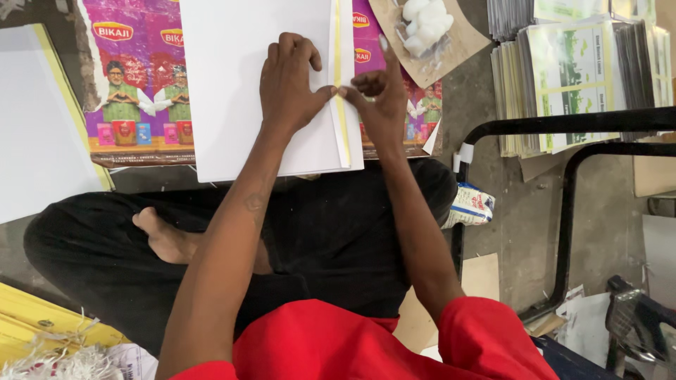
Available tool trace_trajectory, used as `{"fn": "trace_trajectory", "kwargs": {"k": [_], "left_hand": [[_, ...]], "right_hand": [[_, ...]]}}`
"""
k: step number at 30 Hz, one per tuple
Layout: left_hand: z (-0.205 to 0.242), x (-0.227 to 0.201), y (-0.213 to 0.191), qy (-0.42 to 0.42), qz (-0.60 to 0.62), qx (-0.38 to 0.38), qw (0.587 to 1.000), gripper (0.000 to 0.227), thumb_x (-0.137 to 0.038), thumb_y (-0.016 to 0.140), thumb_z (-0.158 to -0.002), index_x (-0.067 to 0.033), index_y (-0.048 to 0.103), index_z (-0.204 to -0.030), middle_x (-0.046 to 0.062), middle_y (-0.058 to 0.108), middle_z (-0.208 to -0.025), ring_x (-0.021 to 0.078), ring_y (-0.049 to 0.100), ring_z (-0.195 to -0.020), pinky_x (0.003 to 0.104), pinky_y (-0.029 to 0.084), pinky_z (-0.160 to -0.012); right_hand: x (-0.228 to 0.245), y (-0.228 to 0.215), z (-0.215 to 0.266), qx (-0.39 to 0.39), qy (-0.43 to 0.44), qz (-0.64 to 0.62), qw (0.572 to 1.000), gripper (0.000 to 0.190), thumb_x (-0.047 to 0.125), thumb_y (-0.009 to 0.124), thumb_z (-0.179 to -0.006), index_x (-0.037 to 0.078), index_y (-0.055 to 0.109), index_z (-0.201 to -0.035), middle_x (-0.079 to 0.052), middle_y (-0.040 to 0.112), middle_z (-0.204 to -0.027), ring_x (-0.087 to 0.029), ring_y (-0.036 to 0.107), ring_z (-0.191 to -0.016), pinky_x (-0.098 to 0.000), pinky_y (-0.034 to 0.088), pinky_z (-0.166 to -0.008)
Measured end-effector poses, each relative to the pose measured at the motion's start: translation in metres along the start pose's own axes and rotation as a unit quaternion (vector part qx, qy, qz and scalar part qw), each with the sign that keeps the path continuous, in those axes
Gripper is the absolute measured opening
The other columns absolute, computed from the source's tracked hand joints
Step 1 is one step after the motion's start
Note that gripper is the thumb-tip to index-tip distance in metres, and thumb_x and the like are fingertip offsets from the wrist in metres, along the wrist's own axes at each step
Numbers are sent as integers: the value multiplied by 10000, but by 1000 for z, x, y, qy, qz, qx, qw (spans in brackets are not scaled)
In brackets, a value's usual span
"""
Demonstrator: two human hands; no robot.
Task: The person sits on the floor and assembles notebooks by inserting white paper stacks into printed covers. They repeatedly align the paper with the cover, press the spine, and smooth the edges to secure the assembly.
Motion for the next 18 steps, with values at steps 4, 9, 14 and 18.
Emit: {"fn": "trace_trajectory", "kwargs": {"k": [4,9,14,18], "left_hand": [[1,1,0,6,-13,-9,1000,621,-281,975,-668,-131,491,-1027,38,465,-1135,248,511,-1037,421,456,-837],[0,-2,0,9,-16,-1,1000,599,-256,964,-660,-127,501,-1017,40,478,-1140,252,518,-1033,428,462,-847],[1,-5,-5,-9,4,12,1000,577,-238,960,-672,-123,509,-1013,29,493,-1151,247,525,-1035,422,462,-856],[1,-5,-4,-14,8,19,1000,556,-228,957,-661,-119,528,-997,28,497,-1164,250,523,-1040,423,459,-860]], "right_hand": [[-13,10,-30,-8,-18,-47,999,967,50,960,-804,82,367,-1567,-49,722,-903,-127,709,-813,-280,612,-751],[-36,17,-91,-31,-73,-23,997,797,93,1042,-764,30,484,-1330,-38,676,-853,-128,644,-759,-278,569,-695],[-49,34,-165,-12,-133,90,987,457,174,1075,-712,7,658,-797,-29,665,-722,-140,626,-643,-316,518,-609],[-60,46,-184,14,-83,204,975,332,150,996,-756,21,692,-791,-80,663,-689,-213,609,-591,-371,502,-582]]}}
Point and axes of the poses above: each hand's wrist, its own z-axis away from the middle knuckle, its own y-axis out of the palm, x = y × z, the point moved 8 cm from there along -z, towards the middle knuckle
